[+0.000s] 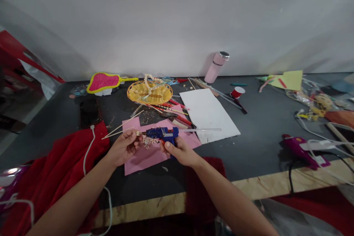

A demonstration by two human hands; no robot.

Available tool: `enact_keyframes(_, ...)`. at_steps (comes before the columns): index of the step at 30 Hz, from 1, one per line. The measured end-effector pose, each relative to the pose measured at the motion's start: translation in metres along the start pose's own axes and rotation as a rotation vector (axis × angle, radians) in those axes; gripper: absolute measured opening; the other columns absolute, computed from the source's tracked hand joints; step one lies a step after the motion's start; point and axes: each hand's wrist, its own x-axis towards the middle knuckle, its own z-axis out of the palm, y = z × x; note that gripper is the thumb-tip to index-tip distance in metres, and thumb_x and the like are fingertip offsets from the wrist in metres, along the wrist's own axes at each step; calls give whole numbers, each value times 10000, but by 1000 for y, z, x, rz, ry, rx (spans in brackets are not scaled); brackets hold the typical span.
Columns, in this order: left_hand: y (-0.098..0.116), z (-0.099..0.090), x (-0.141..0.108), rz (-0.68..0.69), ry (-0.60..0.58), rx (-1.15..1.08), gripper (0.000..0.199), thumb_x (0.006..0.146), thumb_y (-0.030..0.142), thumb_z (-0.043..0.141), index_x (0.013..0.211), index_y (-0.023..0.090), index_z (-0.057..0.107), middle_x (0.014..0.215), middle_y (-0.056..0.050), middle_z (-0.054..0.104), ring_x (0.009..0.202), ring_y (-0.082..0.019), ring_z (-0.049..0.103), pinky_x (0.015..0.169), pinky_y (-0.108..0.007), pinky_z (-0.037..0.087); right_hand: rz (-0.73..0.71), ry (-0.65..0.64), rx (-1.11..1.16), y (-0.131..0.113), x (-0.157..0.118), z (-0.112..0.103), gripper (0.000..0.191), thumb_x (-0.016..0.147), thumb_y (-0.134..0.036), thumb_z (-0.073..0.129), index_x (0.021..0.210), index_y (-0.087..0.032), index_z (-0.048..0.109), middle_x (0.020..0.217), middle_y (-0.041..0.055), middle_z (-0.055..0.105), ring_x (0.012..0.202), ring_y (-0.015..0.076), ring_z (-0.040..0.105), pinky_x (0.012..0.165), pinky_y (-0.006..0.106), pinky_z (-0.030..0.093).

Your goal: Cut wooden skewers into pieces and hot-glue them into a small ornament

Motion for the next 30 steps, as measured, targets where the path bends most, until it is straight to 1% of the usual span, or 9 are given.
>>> enact_keyframes(13, -1, 0, 0, -3, -17, 11, 143, 737, 202, 671, 708, 118, 560, 713, -38, 620, 524, -38, 490, 529, -149, 428, 4, -10, -42, -3, 0, 1, 419, 863, -537, 417, 762, -142, 511, 683, 9, 436, 605, 105, 392, 556, 237, 336)
enact_keyframes(20, -2, -1, 0, -3, -13, 3, 141, 730, 194, 677, 707, 124, 557, 696, -29, 619, 520, -39, 493, 538, -150, 437, 15, 9, -8, 2, -1, 2, 393, 857, -524, 442, 791, -142, 508, 690, 8, 428, 603, 103, 396, 561, 241, 351)
enact_keyframes(30, -1, -1, -1, -3, -6, 14, 140, 730, 209, 680, 722, 120, 573, 702, -31, 616, 517, -37, 484, 541, -153, 443, 5, -10, -32, 2, -1, 0, 390, 869, -519, 418, 792, -147, 502, 690, 8, 421, 608, 108, 384, 566, 245, 338)
